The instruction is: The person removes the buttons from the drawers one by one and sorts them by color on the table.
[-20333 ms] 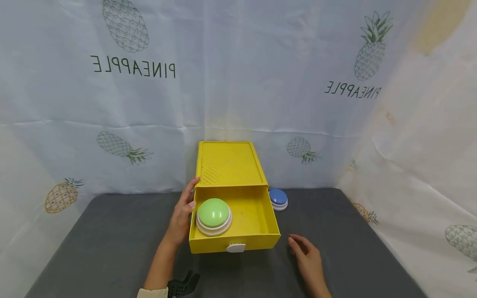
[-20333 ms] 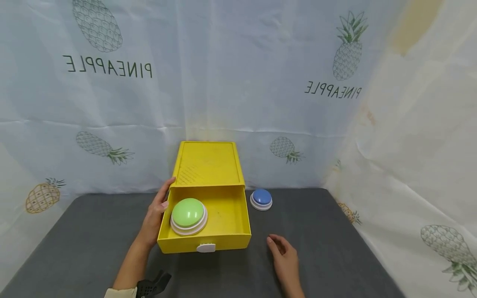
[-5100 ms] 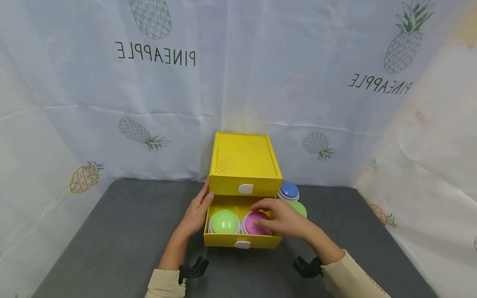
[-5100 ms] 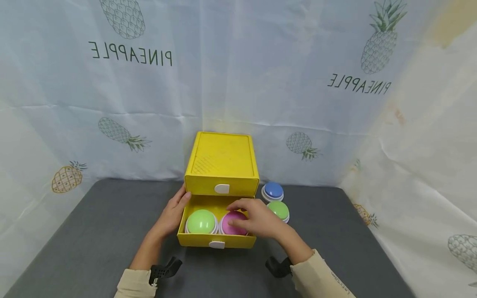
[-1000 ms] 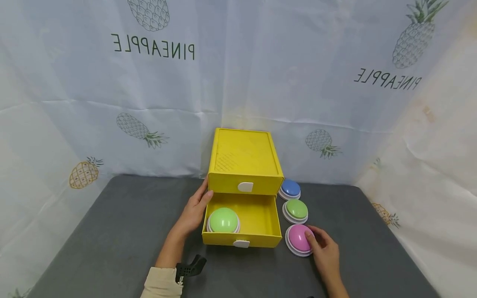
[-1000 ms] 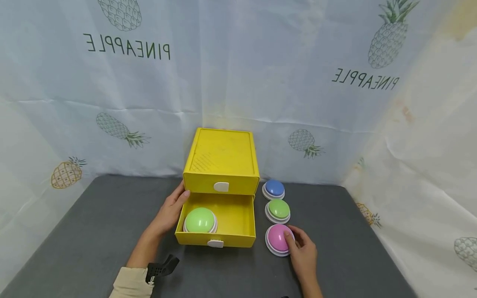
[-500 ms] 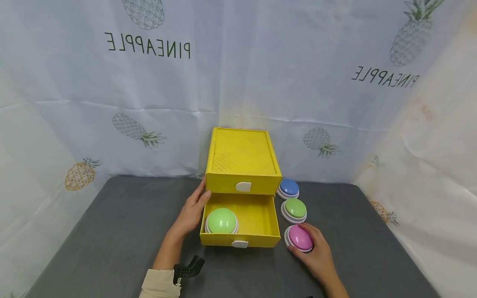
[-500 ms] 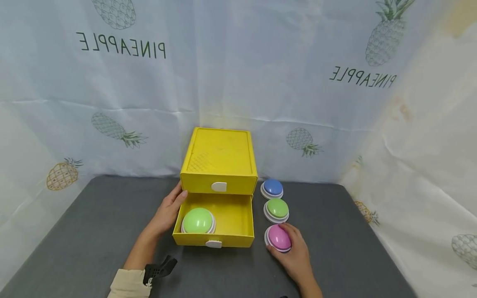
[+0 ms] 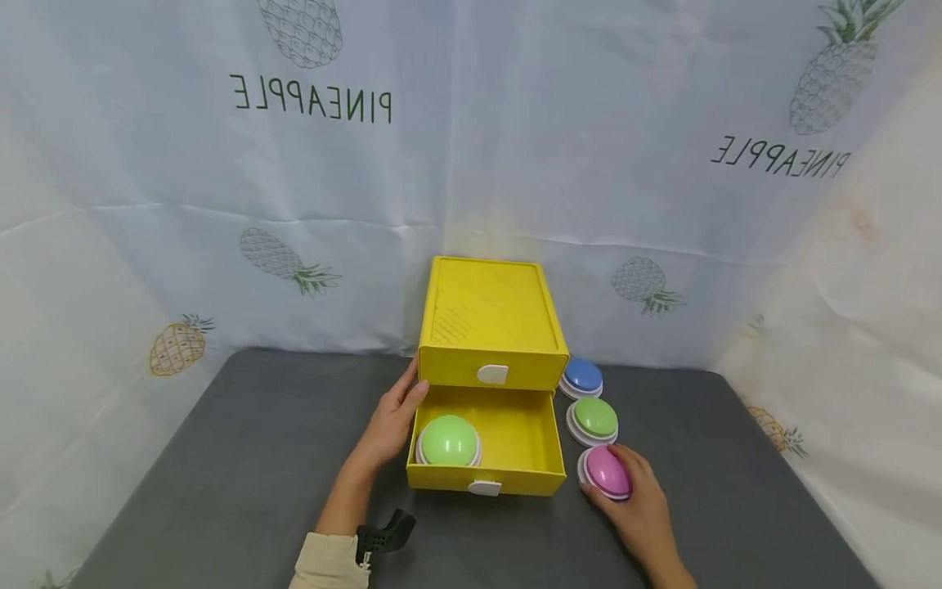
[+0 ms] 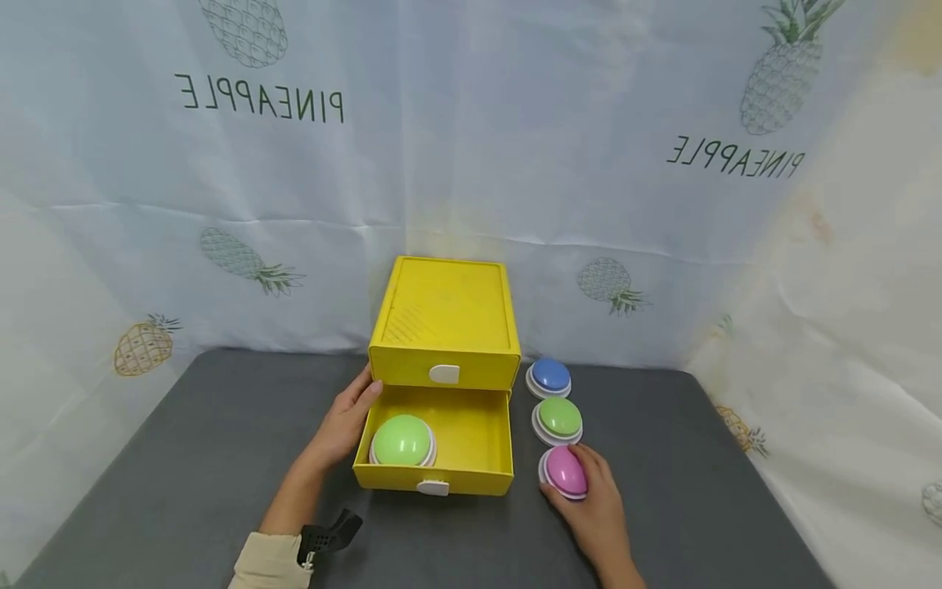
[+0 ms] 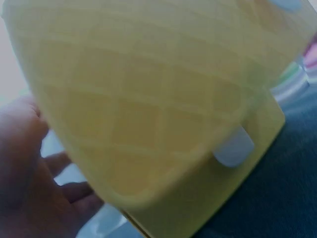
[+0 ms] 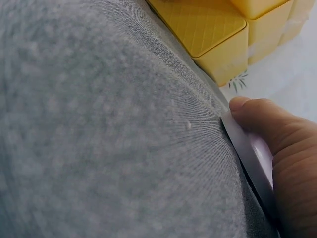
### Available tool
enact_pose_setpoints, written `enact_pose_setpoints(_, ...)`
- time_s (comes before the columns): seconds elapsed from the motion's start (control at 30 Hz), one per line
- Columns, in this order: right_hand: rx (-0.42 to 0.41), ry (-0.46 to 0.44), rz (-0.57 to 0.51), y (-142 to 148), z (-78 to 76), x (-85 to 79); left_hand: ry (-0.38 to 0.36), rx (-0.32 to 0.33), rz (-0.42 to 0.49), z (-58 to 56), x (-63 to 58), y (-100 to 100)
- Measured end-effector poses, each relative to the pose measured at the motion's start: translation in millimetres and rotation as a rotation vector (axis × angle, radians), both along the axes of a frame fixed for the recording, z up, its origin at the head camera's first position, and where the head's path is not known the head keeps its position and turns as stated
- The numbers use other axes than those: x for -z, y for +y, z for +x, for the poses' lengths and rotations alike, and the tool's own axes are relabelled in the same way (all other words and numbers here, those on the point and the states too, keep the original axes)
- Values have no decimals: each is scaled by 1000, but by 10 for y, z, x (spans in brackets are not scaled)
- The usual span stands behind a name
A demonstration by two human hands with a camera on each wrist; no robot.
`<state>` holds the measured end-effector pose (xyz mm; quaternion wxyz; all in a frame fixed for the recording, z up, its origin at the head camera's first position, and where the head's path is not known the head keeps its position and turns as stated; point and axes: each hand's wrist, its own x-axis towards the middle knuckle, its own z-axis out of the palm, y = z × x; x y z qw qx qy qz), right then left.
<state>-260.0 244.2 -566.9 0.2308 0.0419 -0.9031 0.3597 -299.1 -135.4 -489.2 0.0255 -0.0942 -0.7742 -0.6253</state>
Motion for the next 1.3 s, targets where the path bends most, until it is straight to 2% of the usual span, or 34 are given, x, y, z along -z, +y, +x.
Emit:
enact_pose_setpoints(0.2, 19, -57, -39, 0, 25, -45, 13, -60, 32, 6, 38, 33)
enact_pose_setpoints(0.33, 23, -19, -93, -43, 32, -186, 9, -79, 37, 12, 46, 42)
enact_pose_setpoints(0.47, -44, 38, -116, -130, 98, -513, 26, -85, 31, 16, 31, 65)
enact_pose_setpoints(0.63, -168, 40, -108, -338, 230, -1013, 64, -71, 18, 23, 15, 76)
enact_pose_setpoints(0.83, -417, 50, -42, -656, 228, -1468, 75, -71, 15, 20, 15, 68)
enact_pose_setpoints(0.93, -532, -15, 12, -843, 172, -1625, 63, -71, 7, 27, 15, 58)
enact_pose_setpoints(1.03, -626, -102, 55, -1050, 91, -1715, 53, -70, 9, 29, 9, 45)
enact_pose_setpoints(1.13, -691, -186, 83, -1236, -11, -1728, 49, -72, 9, 16, 6, 40)
enact_pose_setpoints(1.3, -730, -350, 128, -1455, -158, -1663, 45, -72, 6, 4, 19, 45)
